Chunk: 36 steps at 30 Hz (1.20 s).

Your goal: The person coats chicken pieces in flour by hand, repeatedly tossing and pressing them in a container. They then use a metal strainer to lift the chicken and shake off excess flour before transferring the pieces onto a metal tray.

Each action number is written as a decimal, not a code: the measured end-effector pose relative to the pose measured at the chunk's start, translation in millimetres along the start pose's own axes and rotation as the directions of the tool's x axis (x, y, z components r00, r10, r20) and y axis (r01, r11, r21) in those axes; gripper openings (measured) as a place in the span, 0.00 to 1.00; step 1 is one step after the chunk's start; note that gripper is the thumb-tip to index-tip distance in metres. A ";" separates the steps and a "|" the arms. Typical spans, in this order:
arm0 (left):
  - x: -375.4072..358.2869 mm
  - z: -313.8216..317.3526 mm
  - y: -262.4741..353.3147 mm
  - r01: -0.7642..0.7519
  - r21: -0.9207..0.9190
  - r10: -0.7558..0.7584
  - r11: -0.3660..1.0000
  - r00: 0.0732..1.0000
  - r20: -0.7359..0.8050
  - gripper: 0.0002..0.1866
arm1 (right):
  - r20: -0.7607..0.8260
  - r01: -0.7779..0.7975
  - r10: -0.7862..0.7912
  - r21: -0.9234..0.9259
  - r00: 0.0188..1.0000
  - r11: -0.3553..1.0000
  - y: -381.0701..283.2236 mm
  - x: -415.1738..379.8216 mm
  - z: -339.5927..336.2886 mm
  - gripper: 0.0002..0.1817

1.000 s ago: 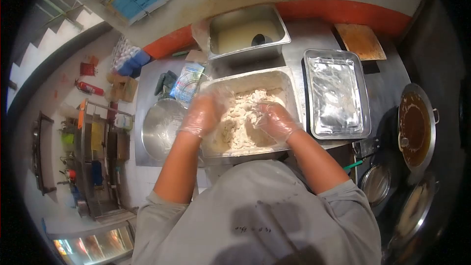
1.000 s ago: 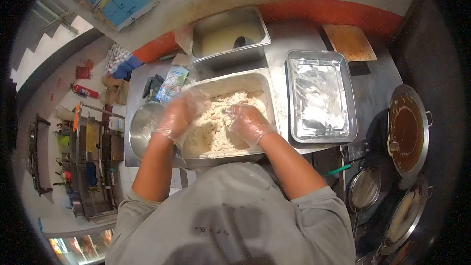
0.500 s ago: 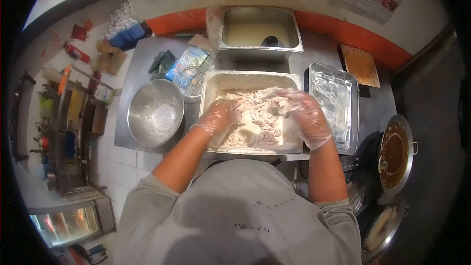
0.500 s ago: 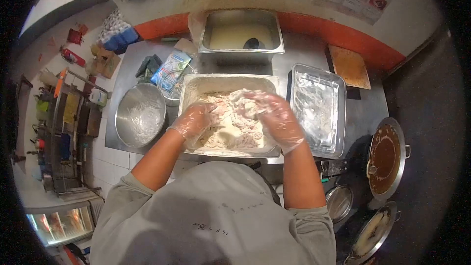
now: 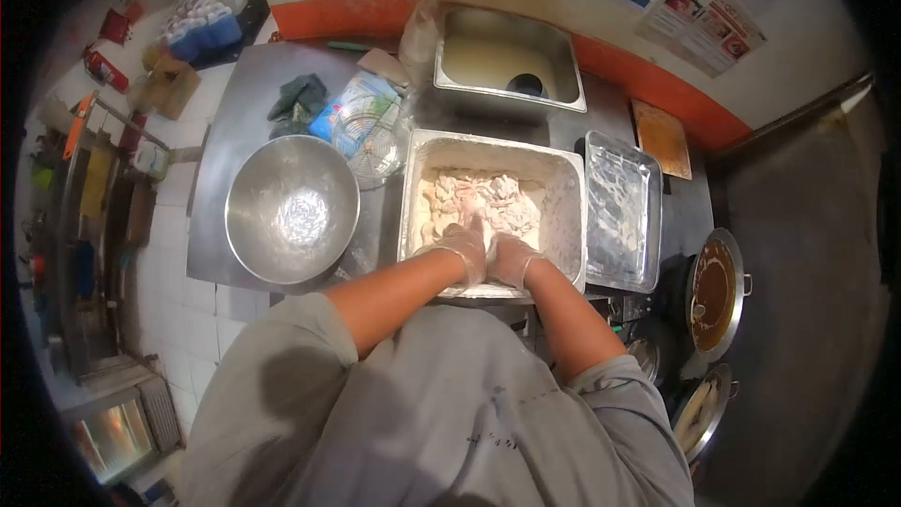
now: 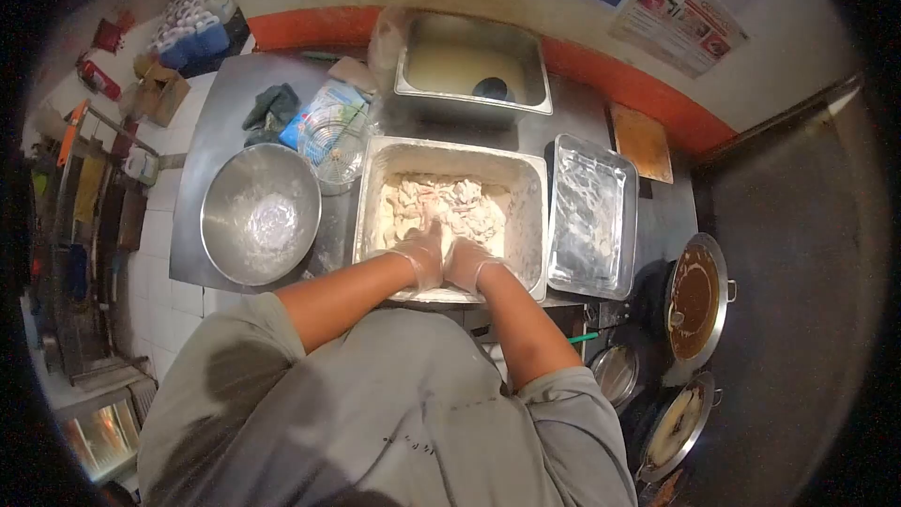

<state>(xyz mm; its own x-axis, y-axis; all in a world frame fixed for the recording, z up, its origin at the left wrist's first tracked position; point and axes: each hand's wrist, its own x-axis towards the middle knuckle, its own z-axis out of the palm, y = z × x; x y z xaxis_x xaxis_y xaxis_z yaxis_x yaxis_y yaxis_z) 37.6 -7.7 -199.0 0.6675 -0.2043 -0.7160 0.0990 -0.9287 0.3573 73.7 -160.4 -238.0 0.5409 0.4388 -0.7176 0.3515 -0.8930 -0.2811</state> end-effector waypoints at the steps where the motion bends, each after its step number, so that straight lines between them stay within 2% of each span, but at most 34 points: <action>1: 8.6 3.8 -3.3 -0.039 -0.109 0.032 0.993 0.998 -0.061 0.62 | -0.142 -0.050 0.069 0.136 0.987 0.989 -4.6 -5.7 -3.1 0.40; 2: 14.7 7.5 -12.9 -0.123 -0.236 0.100 0.964 0.989 -0.110 0.56 | -0.296 -0.043 0.084 0.143 0.951 0.989 -6.6 -14.1 -0.3 0.36; 3: 24.5 11.5 -25.9 -0.129 -0.235 0.106 0.963 0.988 -0.109 0.56 | -0.297 -0.049 0.091 0.144 0.951 0.988 2.2 -14.8 -1.1 0.36; 4: 37.8 13.4 -39.8 -0.294 -0.335 0.212 0.895 0.942 -0.260 0.52 | -0.316 0.016 0.141 0.446 0.938 0.895 19.3 -16.4 -3.5 0.36; 5: 46.6 9.6 -47.2 -0.457 -0.403 0.288 0.793 0.864 -0.414 0.48 | -0.319 0.091 0.196 0.700 0.927 0.709 31.6 -18.9 -6.2 0.36; 6: -15.4 -42.7 -32.4 -0.339 -0.627 0.222 0.701 0.940 -0.260 0.41 | -0.320 0.090 0.201 0.703 0.926 0.706 31.7 -29.1 -14.9 0.36; 7: -5.8 -46.7 -33.8 -0.343 -0.621 0.228 0.704 0.938 -0.260 0.41 | -0.393 0.066 0.292 0.686 0.872 0.724 26.5 -44.3 -29.9 0.36; 8: 8.4 -46.1 -36.0 -0.284 -0.432 0.139 0.856 0.932 -0.336 0.43 | -0.463 0.042 0.374 0.670 0.804 0.741 22.9 -51.0 -41.4 0.36; 9: 22.0 -44.3 -37.9 -0.180 -0.228 0.069 0.957 0.902 -0.425 0.44 | -0.467 0.045 0.377 0.672 0.800 0.739 26.0 -42.7 -43.5 0.36; 10: 31.4 -46.3 -36.2 -0.184 -0.222 0.074 0.958 0.901 -0.428 0.44 | -0.496 -0.130 0.378 0.463 0.782 0.877 35.2 -24.4 -41.7 0.36; 11: 39.3 -49.8 -32.8 -0.041 -0.179 -0.024 0.983 0.937 -0.350 0.47 | -0.525 -0.301 0.370 0.215 0.766 0.929 46.4 -0.4 -40.3 0.35; 12: 45.5 -50.1 -30.6 0.101 -0.123 -0.131 0.987 0.953 -0.273 0.51 | -0.356 -0.302 0.361 0.211 0.862 0.930 72.2 38.7 -33.7 0.37; 13: 49.2 -48.4 -29.9 0.100 -0.118 -0.130 0.988 0.953 -0.275 0.51 | -0.359 -0.301 0.362 0.215 0.861 0.929 58.5 38.3 -40.9 0.37; 15: 54.7 -47.4 -28.2 0.136 -0.202 -0.176 0.970 0.964 -0.198 0.57 | -0.241 -0.180 0.178 0.015 0.954 0.984 6.9 30.8 -58.4 0.38; 16: 57.2 -45.9 -26.3 0.135 -0.201 -0.175 0.970 0.964 -0.200 0.57 | -0.243 -0.180 0.178 0.015 0.953 0.984 4.3 37.3 -54.3 0.38; 18: 60.6 -41.5 -21.6 0.020 -0.261 -0.088 0.965 0.964 -0.249 0.59 | -0.474 -0.057 0.098 0.099 0.875 0.993 8.2 47.2 -40.3 0.39; 19: 59.5 -43.1 -21.5 0.017 -0.259 -0.085 0.966 0.964 -0.253 0.59 | -0.478 -0.058 0.098 0.098 0.873 0.993 8.9 39.5 -42.4 0.39; 21: 51.0 -46.2 -27.0 -0.165 -0.288 0.083 0.943 0.957 -0.277 0.58 | -0.426 0.002 0.152 0.340 0.892 0.940 6.8 9.5 -48.0 0.38; 22: 43.8 -52.7 -30.6 -0.165 -0.285 0.084 0.944 0.957 -0.277 0.58 | -0.427 0.002 0.153 0.342 0.891 0.940 10.5 1.8 -46.7 0.38; 24: 19.7 -59.9 -35.9 -0.260 -0.214 0.208 0.941 0.948 -0.240 0.48 | -0.533 -0.030 0.117 0.169 0.838 0.985 20.8 -16.3 -33.3 0.28; 25: 7.1 -61.4 -36.3 -0.259 -0.213 0.209 0.942 0.951 -0.230 0.48 | -0.527 -0.033 0.124 0.178 0.841 0.983 22.8 -26.7 -28.5 0.28; 27: -10.4 -65.6 -36.1 -0.155 -0.205 0.107 0.966 0.968 -0.227 0.31 | -0.596 -0.056 0.175 0.213 0.784 0.975 26.6 -45.5 -26.3 0.26; 28: 6.9 -55.5 -45.5 -0.199 -0.178 0.151 0.964 0.956 -0.252 0.33 | -0.594 -0.061 0.182 0.218 0.784 0.974 28.7 -51.7 -19.4 0.26; 29: 14.0 -45.1 -52.2 -0.202 -0.179 0.155 0.963 0.957 -0.247 0.33 | -0.674 0.032 0.159 0.262 0.721 0.965 30.5 -57.9 -11.9 0.25; 30: 20.1 -34.5 -59.4 -0.326 -0.223 0.218 0.919 0.889 -0.403 0.35 | -0.751 0.131 0.141 0.290 0.645 0.948 31.2 -60.8 -9.5 0.23; 31: 19.3 -29.6 -62.5 -0.450 -0.246 0.258 0.859 0.794 -0.551 0.37 | -0.750 0.127 0.143 0.291 0.646 0.948 29.9 -63.6 -11.1 0.23; 32: 20.1 -26.2 -65.6 -0.451 -0.250 0.258 0.857 0.795 -0.549 0.37 | -0.693 0.222 0.184 0.453 0.697 0.863 28.4 -65.9 -14.3 0.22; 33: 21.2 -22.4 -68.2 -0.530 -0.305 0.278 0.791 0.756 -0.592 0.36 | -0.627 0.296 0.207 0.600 0.751 0.743 26.1 -68.7 -18.7 0.20; 34: 15.1 -25.0 -66.5 -0.604 -0.350 0.292 0.716 0.714 -0.636 0.36 | -0.626 0.293 0.207 0.599 0.752 0.745 21.2 -71.5 -24.7 0.20; 35: 9.8 -27.6 -64.2 -0.605 -0.354 0.291 0.713 0.715 -0.636 0.36 | -0.606 0.324 0.249 0.676 0.756 0.662 15.0 -75.0 -29.6 0.20; 36: 4.8 -30.3 -61.8 -0.589 -0.503 0.273 0.632 0.777 -0.567 0.34 | -0.579 0.349 0.289 0.744 0.763 0.571 12.0 -77.7 -30.9 0.20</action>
<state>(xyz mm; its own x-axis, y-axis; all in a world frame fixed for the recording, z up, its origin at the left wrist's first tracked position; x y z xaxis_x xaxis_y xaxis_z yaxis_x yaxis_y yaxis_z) 57.0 58.1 -206.4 0.9642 -0.2366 -0.1193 0.0411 -0.3113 0.9494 59.5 -202.1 -166.0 0.9563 0.1349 -0.2594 -0.1790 -0.4311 -0.8843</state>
